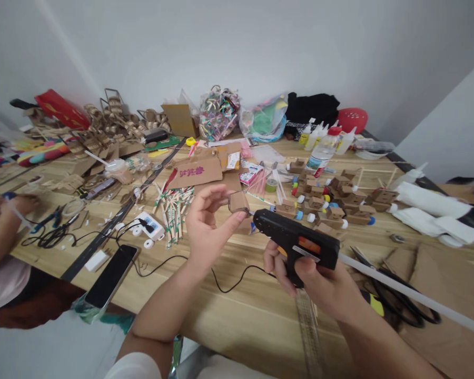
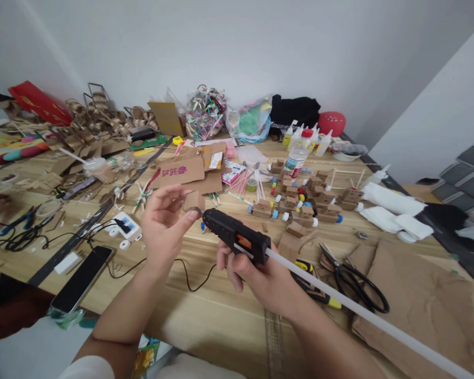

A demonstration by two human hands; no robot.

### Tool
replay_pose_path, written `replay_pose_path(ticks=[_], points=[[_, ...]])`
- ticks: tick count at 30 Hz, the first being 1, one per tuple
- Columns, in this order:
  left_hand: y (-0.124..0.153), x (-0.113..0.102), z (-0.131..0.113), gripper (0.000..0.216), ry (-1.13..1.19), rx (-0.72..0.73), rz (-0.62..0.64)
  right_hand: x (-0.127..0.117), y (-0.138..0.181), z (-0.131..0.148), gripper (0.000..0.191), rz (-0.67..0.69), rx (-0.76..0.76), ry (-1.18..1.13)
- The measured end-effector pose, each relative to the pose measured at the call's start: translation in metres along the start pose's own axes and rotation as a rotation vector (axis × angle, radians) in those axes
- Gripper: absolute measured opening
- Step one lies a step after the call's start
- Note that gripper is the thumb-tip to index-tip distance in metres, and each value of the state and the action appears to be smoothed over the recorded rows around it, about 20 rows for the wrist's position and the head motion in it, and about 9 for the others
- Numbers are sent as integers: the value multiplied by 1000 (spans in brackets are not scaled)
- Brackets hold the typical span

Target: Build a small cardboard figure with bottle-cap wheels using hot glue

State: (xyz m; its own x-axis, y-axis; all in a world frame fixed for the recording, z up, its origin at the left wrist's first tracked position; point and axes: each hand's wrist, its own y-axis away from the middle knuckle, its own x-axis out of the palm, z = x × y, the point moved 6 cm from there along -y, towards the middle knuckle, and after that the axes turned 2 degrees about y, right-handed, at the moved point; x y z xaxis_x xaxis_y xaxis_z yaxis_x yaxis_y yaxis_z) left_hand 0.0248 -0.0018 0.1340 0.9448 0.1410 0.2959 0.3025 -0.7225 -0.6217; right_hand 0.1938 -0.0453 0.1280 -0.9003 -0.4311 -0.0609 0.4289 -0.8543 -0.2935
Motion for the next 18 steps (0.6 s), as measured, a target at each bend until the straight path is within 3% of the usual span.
replay_pose_path(ticks=[18], points=[[-3, -5, 7, 51, 70, -153, -12, 2, 0, -1, 59, 25, -8, -10]])
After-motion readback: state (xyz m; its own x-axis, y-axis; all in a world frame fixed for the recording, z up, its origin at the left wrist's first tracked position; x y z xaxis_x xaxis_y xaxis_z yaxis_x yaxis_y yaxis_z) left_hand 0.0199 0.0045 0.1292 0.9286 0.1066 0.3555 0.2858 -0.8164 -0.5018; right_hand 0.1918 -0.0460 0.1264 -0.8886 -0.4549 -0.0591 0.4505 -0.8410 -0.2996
